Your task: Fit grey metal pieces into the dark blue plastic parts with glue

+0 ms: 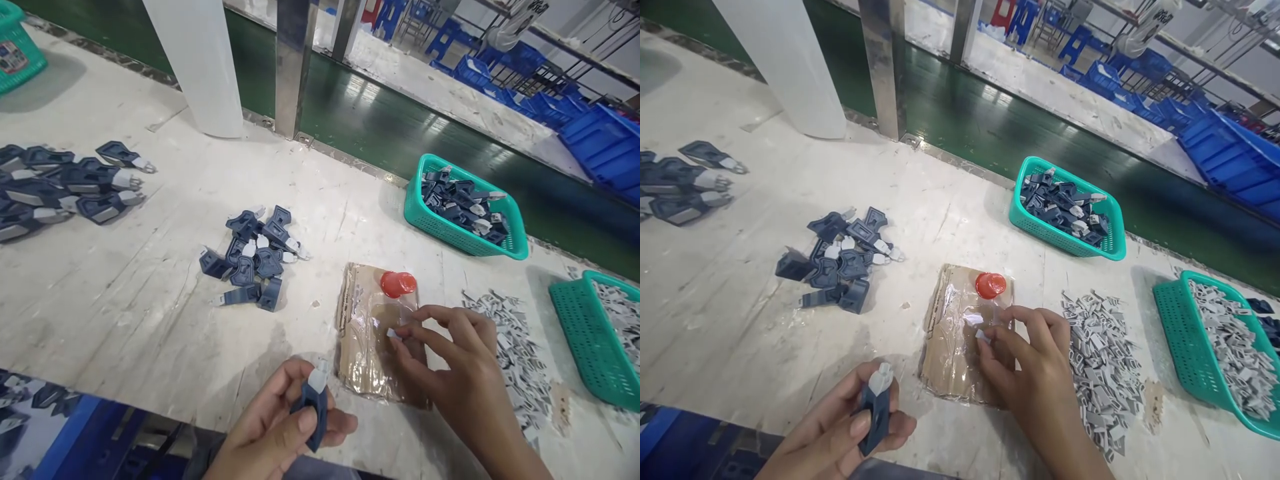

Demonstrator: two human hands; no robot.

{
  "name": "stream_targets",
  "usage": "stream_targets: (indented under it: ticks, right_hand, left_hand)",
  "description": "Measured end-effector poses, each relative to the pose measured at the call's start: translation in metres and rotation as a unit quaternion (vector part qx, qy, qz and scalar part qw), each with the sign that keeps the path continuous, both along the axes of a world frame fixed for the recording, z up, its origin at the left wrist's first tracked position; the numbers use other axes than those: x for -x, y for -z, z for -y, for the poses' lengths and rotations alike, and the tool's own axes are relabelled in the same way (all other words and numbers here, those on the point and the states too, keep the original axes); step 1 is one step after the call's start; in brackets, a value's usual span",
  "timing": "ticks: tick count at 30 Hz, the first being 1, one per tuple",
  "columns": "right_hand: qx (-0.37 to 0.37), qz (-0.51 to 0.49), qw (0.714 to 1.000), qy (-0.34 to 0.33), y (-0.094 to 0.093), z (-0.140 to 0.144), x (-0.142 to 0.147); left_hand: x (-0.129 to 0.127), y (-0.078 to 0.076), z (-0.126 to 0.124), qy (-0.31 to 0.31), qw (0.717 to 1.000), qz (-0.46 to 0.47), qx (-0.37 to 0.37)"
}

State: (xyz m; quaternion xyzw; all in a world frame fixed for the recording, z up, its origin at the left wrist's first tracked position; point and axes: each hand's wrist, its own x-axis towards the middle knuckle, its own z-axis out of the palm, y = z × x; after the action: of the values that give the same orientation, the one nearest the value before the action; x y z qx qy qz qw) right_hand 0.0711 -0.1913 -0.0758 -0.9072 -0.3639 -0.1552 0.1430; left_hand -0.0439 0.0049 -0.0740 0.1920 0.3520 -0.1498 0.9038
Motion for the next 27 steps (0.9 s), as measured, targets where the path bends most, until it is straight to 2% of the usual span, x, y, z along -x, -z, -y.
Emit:
stream_targets:
  ticks: [4,10,16,23,25,27]
  right_hand:
    - [0.009,0.005,1.0,0.002,-0.004,-0.001,0.001]
    - [-0.006,0.045,0.999,0.021,-0.012,-0.003,0.004]
    - [-0.014,0.046,0.998,0.03,-0.007,0.0,0.007]
    - [-0.037,0.04,0.997,0.057,-0.006,0.005,0.012]
    - [-0.054,0.017,0.996,0.069,-0.01,0.004,0.021]
    - [-0.076,-0.024,0.995,0.054,-0.014,0.003,0.031]
  left_hand:
    - [0.001,0.001,-0.001,0.003,1.0,0.005,0.007]
    - [0.002,0.006,0.005,-0.02,0.997,0.07,-0.002]
    - [0.001,0.003,0.011,-0.01,0.999,0.032,0.01]
    - [0.002,0.013,0.021,-0.003,0.997,0.048,-0.052]
    - [0.002,0.013,0.023,-0.009,0.997,0.05,-0.058]
    - [0.001,0.013,0.024,-0.005,0.996,0.058,-0.069]
